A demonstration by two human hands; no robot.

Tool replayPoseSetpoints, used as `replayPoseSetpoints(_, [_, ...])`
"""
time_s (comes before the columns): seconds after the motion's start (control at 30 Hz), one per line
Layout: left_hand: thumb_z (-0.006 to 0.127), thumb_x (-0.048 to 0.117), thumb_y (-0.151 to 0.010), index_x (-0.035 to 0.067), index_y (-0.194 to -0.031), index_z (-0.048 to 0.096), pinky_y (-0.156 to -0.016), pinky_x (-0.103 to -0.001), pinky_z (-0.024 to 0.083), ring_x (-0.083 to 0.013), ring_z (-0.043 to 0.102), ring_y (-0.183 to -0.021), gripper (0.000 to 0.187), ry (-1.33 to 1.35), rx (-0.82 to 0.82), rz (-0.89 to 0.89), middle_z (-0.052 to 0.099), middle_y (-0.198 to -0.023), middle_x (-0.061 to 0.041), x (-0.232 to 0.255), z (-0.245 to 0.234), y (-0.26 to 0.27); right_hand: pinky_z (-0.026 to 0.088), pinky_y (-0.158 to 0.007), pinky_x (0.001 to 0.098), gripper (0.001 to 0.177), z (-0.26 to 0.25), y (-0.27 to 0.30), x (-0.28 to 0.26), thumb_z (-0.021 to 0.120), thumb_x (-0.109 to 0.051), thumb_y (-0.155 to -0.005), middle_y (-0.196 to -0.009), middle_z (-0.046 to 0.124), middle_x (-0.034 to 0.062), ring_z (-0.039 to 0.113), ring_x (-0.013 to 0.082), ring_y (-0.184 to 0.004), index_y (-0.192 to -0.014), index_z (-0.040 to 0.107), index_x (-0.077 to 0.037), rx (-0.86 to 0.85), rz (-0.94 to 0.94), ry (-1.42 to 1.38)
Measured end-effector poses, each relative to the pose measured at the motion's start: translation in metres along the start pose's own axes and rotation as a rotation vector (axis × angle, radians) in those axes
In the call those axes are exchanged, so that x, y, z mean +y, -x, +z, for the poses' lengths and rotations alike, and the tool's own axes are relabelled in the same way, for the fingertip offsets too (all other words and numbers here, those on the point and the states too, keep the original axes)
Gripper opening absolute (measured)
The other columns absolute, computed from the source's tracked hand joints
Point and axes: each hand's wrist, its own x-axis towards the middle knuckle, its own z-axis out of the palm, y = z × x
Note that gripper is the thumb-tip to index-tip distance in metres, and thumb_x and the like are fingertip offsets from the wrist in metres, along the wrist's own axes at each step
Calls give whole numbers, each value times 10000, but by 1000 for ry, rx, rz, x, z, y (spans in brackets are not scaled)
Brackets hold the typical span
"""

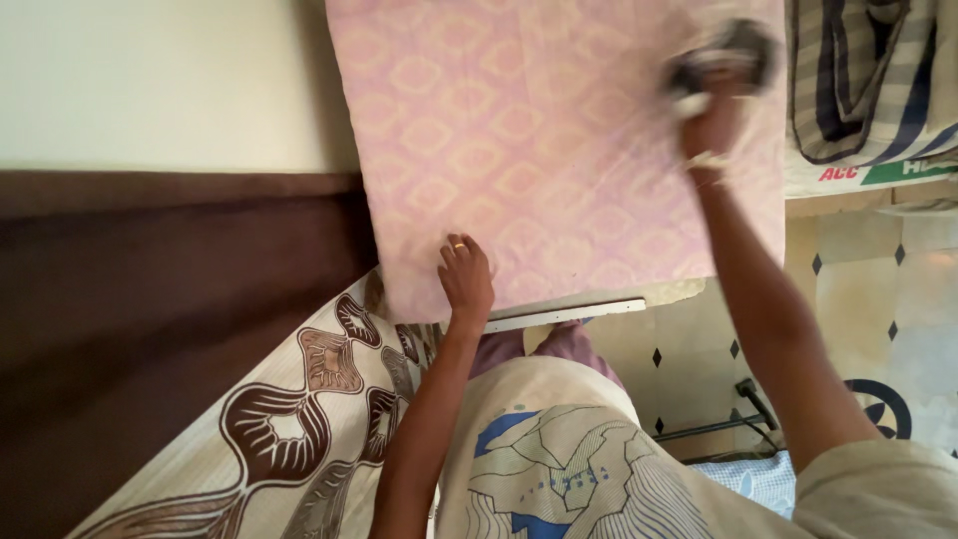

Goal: The person folds a pink patterned towel on a small brown table. They then pick up a small patterned piece of clothing and hold it by hand.

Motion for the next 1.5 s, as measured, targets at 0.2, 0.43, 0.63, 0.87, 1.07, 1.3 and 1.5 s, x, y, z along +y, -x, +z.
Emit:
replayPoseSetpoints(0.2, [931,524,-586,-61,-1564,261,-1190,-632,240,-419,187,-1490,1321,116,-155,-61,151,-1616,-283,-22,-28,-16,376,-1207,550,389,72,70,-183,613,-166,-943,-1542,509,136,439,420,-1462,-1322,587,-253,-377,-816,-111])
replayPoseSetpoints(0.43, [935,693,-436,-54,-1587,123,-1158,-765,161,-407,-45,-1581,1594,148,-217,-95,-95,-1693,-259,-43,-23,-24,359,-1114,613,493,95,67,-252,618,-243,-916,-1563,497,137,363,393,-1464,-1407,624,-286,-410,-1165,-49])
replayPoseSetpoints(0.63, [902,725,-426,-37,-1604,-11,-1097,-817,226,-400,-51,-1578,1674,103,-269,-127,-103,-1690,-256,-37,-33,-23,267,-1264,484,342,117,-42,-107,627,-319,-1036,-1500,592,55,417,324,-1478,-1329,713,-163,-623,-659,-39])
replayPoseSetpoints(0.87, [912,708,-447,-63,-1597,-36,-1070,-815,254,-432,-55,-1562,1678,58,-321,-148,-115,-1683,-273,-32,-30,-28,500,-877,540,548,25,-134,62,768,-579,-780,-1219,656,296,603,493,-1089,-1127,755,-154,115,100,602])
replayPoseSetpoints(1.07, [959,665,-443,-94,-1589,-4,-1047,-770,360,-488,-29,-1553,1678,-4,-320,-199,-94,-1674,-308,-19,-30,-32,429,-1018,534,340,90,-122,-20,519,-109,-1047,-1274,639,234,573,410,-1148,-1348,636,-2,-331,-288,239])
replayPoseSetpoints(1.3, [993,596,-440,-63,-1593,21,-1059,-660,436,-526,35,-1537,1646,-38,-311,-277,-92,-1679,-278,-6,-39,-37,485,-1081,481,464,98,-112,-113,555,-135,-972,-1529,558,124,525,337,-1391,-1392,661,-301,-348,-936,96])
replayPoseSetpoints(1.5, [1018,510,-461,-70,-1591,-47,-1088,-599,418,-568,19,-1509,1658,-44,-411,-338,-144,-1669,-278,-3,-38,-47,472,-1055,517,412,72,-199,57,635,-58,-986,-1284,684,131,614,340,-1174,-1342,747,-232,-444,-465,364])
